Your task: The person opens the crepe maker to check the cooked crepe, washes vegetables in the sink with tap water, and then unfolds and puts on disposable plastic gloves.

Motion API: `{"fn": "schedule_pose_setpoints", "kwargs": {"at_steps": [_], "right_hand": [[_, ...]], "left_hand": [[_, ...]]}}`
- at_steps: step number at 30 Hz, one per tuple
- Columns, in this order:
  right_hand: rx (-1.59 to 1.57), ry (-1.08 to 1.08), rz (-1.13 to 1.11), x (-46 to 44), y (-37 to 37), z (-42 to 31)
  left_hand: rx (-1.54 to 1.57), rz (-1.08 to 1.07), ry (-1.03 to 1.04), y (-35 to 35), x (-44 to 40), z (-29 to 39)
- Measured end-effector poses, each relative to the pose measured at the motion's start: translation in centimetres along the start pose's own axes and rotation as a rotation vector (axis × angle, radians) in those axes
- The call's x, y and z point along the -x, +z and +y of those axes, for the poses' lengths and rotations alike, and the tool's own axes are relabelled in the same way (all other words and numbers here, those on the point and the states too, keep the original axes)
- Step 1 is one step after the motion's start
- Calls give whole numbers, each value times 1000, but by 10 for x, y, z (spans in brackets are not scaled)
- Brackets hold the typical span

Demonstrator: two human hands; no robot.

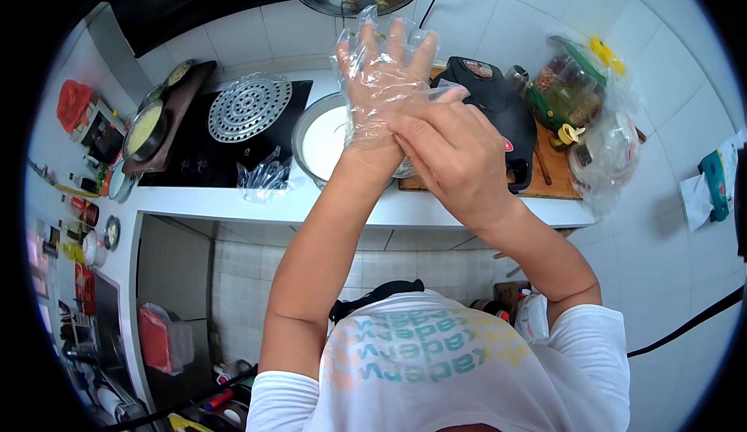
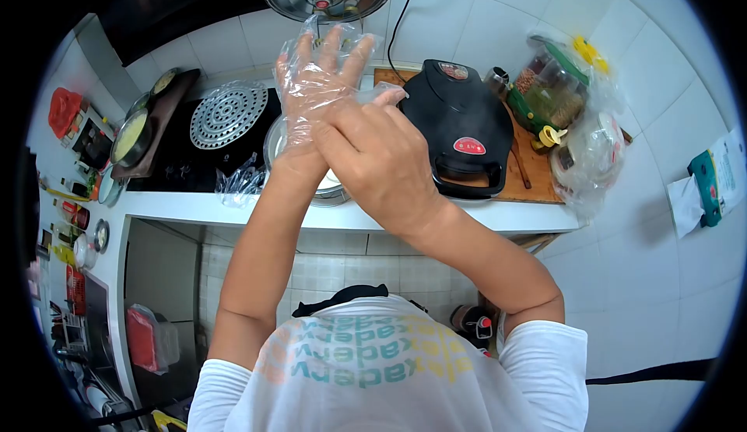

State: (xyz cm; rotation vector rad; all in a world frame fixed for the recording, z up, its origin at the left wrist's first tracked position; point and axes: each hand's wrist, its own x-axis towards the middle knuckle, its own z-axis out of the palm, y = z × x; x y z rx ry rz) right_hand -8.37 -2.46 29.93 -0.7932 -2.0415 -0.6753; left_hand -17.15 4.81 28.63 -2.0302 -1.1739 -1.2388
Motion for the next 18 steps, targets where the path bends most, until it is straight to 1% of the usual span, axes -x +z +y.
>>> {"fn": "schedule_pose_setpoints", "kwargs": {"at_steps": [2, 5, 8, 11, 14, 17, 18], "right_hand": [[-11, -29, 0, 0, 3, -1], [-110, -52, -77, 1, -4, -14], [-131, -128, -35, 6, -1, -17], [-155, -152, -43, 10, -1, -17], [-203, -151, -34, 13, 0, -19], [-256, -119, -98, 16, -4, -22], [-259, -121, -97, 16, -4, -22]], "left_hand": [[-24, -34, -13, 0, 2, 0], [95, -113, -59, -5, 3, 2], [116, -57, -63, -5, 4, -1], [88, -8, -44, -4, 6, 0], [609, -357, -291, -11, 2, 3], [267, -130, -20, -4, 8, 3], [228, -101, 11, -5, 7, 3]]}}
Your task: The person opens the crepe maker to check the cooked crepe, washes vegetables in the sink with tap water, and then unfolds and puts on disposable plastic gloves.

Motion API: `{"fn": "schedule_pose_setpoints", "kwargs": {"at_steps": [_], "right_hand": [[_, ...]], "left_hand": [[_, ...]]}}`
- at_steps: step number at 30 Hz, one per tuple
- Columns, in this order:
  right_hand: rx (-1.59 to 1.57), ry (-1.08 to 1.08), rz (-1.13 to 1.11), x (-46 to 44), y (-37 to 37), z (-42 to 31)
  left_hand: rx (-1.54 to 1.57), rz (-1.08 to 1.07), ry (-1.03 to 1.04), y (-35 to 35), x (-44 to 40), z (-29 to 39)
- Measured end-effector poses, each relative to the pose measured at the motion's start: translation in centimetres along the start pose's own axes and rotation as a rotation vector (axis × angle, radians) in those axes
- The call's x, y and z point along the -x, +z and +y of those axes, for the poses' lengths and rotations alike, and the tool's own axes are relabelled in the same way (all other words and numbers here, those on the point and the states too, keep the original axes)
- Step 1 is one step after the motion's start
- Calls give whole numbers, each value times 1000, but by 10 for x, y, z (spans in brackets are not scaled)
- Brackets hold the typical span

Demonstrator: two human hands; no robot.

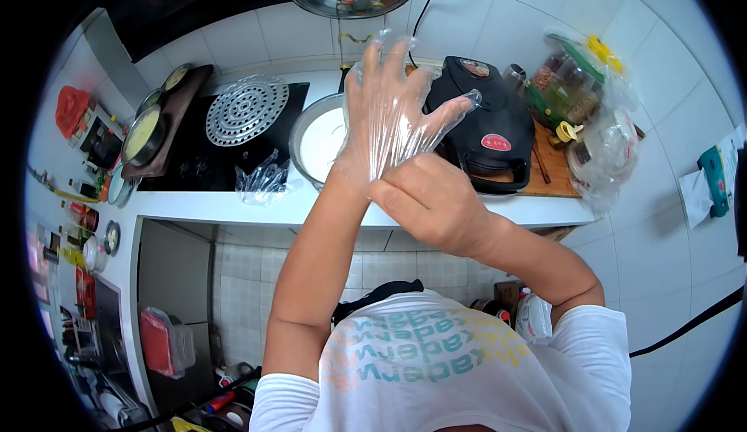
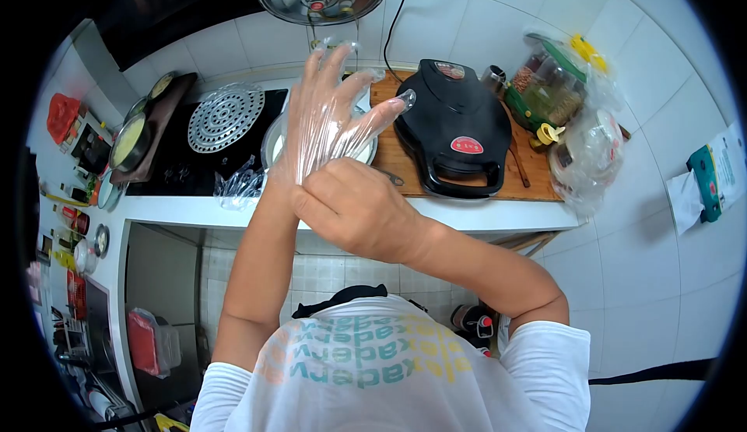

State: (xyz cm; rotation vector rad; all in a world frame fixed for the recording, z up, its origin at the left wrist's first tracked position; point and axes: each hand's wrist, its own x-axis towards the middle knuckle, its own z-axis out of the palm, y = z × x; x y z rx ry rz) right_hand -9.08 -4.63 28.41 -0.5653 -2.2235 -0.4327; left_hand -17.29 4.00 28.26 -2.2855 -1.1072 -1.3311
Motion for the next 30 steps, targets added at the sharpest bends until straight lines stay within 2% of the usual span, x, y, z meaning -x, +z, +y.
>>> {"fn": "schedule_pose_setpoints", "kwargs": {"at_steps": [2, 5, 6, 9, 11, 12, 13, 15, 16, 19, 24, 26, 30], "right_hand": [[-5, 1, -1, 1, 3, -2], [36, 39, -33, -1, 8, -2], [33, 29, -21, -1, 7, -2], [-13, -27, 52, -1, 7, -7], [-93, -80, 146, 5, 2, -21], [-101, 11, 6, 12, 0, -21], [-94, 133, 83, 14, 2, -18], [-81, 379, 236, 11, 5, -7], [-136, 512, 213, 11, 8, -2], [-128, 529, 15, 11, 17, -3], [27, 212, -57, 12, 32, -3], [2, 108, -132, 11, 34, -9], [-49, 41, -189, 11, 40, -15]], "left_hand": [[-76, 47, 65, -6, -1, 3], [395, -87, -195, -7, -3, 4], [474, -206, -341, -7, -4, 2], [1224, -81, -616, 2, -7, -19], [1574, 131, -760, -5, -9, -21], [1705, 192, -861, -11, -11, -20], [1834, 256, -961, -17, -13, -20], [2053, 296, -852, -14, -4, -26], [2161, 319, -793, -13, -1, -28], [2231, 390, -804, -11, 5, -25], [2447, 461, -824, -15, 14, -29], [2498, 420, -726, -21, 21, -28], [2541, 337, -630, -24, 29, -30]]}}
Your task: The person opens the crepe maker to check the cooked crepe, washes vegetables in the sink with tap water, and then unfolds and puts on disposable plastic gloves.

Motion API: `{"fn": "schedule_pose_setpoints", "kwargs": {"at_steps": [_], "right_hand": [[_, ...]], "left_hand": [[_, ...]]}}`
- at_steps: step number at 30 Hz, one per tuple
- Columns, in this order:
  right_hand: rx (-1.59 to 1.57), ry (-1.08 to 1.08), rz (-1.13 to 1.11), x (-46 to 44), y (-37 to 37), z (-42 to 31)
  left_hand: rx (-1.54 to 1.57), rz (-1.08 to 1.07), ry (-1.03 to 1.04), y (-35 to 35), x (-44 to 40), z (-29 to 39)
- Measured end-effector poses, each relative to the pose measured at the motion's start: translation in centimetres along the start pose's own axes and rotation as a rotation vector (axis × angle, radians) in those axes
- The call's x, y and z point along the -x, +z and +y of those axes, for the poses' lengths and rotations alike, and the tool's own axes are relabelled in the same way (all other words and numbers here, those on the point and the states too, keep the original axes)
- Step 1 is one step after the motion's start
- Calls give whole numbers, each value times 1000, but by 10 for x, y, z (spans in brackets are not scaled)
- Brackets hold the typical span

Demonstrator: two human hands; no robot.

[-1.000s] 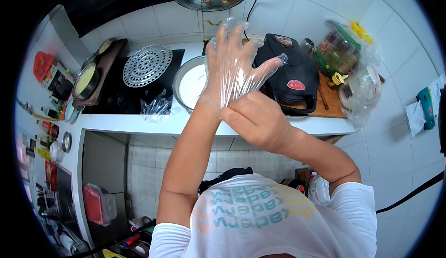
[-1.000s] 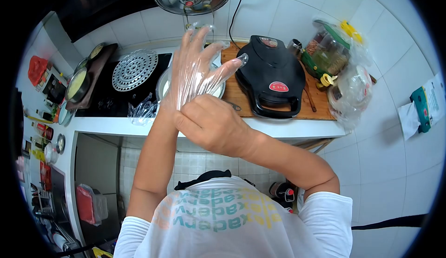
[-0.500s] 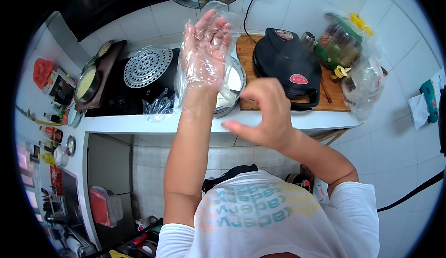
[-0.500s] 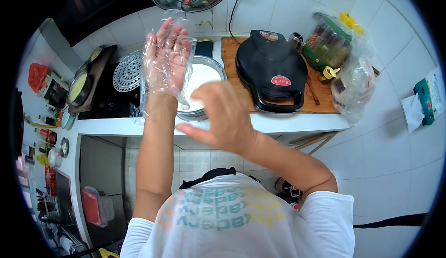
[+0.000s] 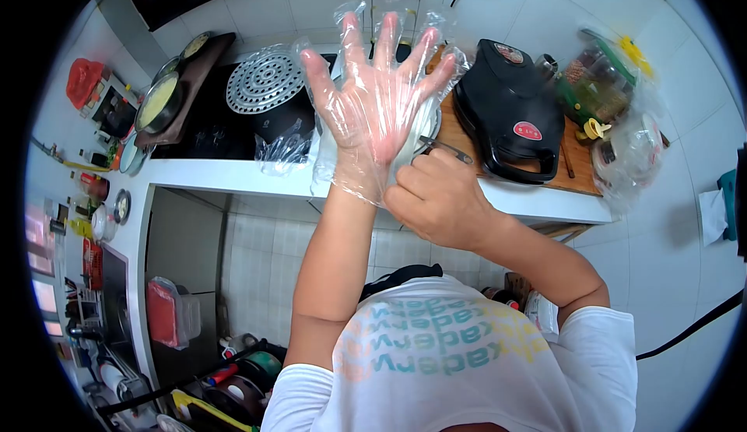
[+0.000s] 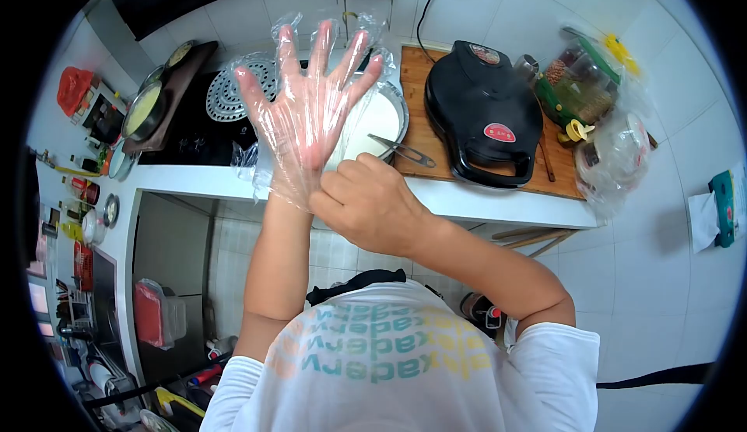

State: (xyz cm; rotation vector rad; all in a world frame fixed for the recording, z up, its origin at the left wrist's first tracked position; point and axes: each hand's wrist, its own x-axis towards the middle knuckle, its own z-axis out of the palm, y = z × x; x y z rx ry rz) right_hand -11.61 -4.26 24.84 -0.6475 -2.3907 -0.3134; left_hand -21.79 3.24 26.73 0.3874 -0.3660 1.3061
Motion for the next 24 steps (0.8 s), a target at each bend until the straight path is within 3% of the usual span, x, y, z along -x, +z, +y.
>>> {"fn": "schedule_pose_setpoints", "kwargs": {"at_steps": [2, 5, 7, 9, 12, 13, 14, 16, 17, 18, 19, 20, 24], "right_hand": [[-3, -25, -33, -2, 2, -2], [-32, -54, -125, 1, 6, -5], [-65, -3, -178, 6, 8, -6], [-86, 79, -205, 15, 5, -4], [-99, 162, -486, 42, -16, -2], [-131, 261, -524, 53, -21, -1], [-162, 367, -562, 64, -27, -2], [-227, 582, -637, 85, -38, -11], [-262, 690, -672, 96, -41, -18], [-297, 798, -705, 104, -43, -28], [-315, 851, -753, 110, -44, -38], [-336, 904, -806, 115, -46, -49], [-391, 1180, -933, 115, -64, -86]], "left_hand": [[44, -52, -51, -3, 3, 6], [4, 83, -35, -20, 1, 16], [156, 63, -169, -32, 6, 24], [86, 118, -127, -49, 13, 32], [-597, 430, 21, -82, 44, 62], [-734, 604, 36, -95, 56, 75], [-1060, 744, 155, -124, 70, 92], [-1188, 1042, 216, -170, 102, 135], [-1490, 1042, 342, -234, 124, 172], [-1323, 1214, 379, -242, 132, 188], [-1525, 1137, 501, -257, 144, 203], [-1615, 1249, 361, -281, 152, 224], [-2054, 1242, 156, -324, 153, 262]]}}
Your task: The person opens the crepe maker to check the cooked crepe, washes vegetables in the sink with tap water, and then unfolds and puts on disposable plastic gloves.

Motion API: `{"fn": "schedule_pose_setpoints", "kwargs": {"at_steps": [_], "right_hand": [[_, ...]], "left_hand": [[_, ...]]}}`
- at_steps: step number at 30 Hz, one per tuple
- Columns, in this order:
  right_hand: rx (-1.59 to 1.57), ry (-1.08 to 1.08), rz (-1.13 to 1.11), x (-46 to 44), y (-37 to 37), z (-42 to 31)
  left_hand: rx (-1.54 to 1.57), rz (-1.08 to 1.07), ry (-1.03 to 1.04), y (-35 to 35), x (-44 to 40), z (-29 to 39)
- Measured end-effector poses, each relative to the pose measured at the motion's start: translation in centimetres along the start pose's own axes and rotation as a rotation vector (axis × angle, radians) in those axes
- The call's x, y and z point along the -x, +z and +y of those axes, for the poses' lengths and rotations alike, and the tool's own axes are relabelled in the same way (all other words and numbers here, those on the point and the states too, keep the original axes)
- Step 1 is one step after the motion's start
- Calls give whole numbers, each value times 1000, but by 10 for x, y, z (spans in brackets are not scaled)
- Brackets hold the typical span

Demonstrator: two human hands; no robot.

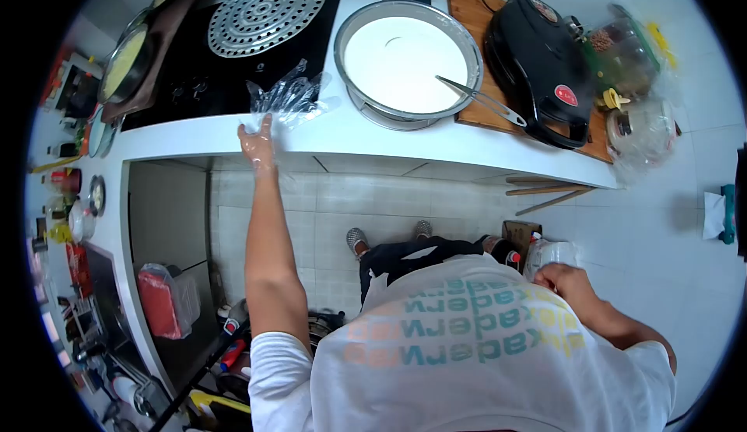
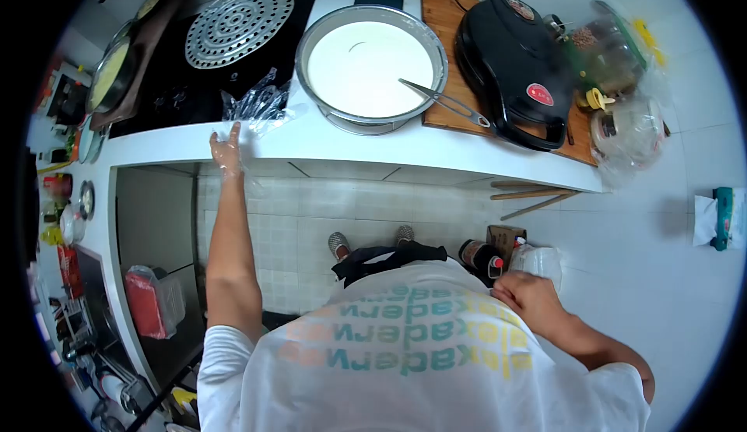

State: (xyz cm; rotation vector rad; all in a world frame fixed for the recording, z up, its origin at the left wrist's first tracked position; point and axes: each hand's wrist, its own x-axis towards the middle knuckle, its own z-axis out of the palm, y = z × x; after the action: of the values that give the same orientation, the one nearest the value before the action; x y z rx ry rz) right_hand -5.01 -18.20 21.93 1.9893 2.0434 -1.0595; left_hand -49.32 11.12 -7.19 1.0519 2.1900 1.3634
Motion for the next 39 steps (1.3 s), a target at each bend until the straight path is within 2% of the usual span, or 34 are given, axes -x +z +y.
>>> {"fn": "schedule_pose_setpoints", "kwargs": {"at_steps": [3, 4, 5, 6, 8, 9, 11, 13, 15, 17, 19, 23, 26, 29, 30, 31, 33, 36, 39], "right_hand": [[-98, 339, 44, 50, 16, 2], [-268, 417, 150, 77, 54, 36], [-316, 410, 214, 79, 59, 49], [-364, 399, 279, 81, 63, 61], [-279, 238, 261, 27, 36, -4], [-252, 157, 239, 4, 29, -23], [-153, -31, 381, -33, 29, -19], [-170, -244, 432, -59, 18, -36], [-38, -466, 502, -80, 4, -55], [-67, -629, 525, -97, -6, -78], [-111, -717, 561, -112, -5, -97], [-157, -670, 636, -119, 1, -110], [-122, -685, 611, -134, -7, -82], [-682, -466, 279, -125, -26, -68], [-810, -418, 166, -122, -34, -62], [-904, -354, 126, -118, -40, -60], [-1095, -228, 40, -110, -52, -59], [-1284, -231, -4, -101, -62, -55], [-1290, -291, -42, -98, -68, -43]], "left_hand": [[-143, -98, 313, 42, -52, -66], [-118, -238, 242, 39, -57, -59], [-88, -372, 172, 30, -56, -43], [-6, -304, 124, 33, -52, -28], [87, -172, 31, 19, -38, -10], [201, -228, 133, 8, -31, -2], [575, -330, -71, -22, 5, 47], [457, -397, -211, -64, 54, 109], [574, -431, -264, -92, 101, 155], [700, -572, -325, -105, 136, 175], [799, -614, -374, -106, 164, 196], [987, -800, -583, -104, 205, 237], [1041, -917, -670, -96, 217, 252], [1207, -862, -614, -92, 208, 256], [1202, -768, -544, -94, 206, 258], [1173, -656, -460, -90, 204, 258], [1050, -655, -293, -89, 203, 252], [828, -697, -152, -78, 222, 260], [787, -998, -93, -72, 241, 269]]}}
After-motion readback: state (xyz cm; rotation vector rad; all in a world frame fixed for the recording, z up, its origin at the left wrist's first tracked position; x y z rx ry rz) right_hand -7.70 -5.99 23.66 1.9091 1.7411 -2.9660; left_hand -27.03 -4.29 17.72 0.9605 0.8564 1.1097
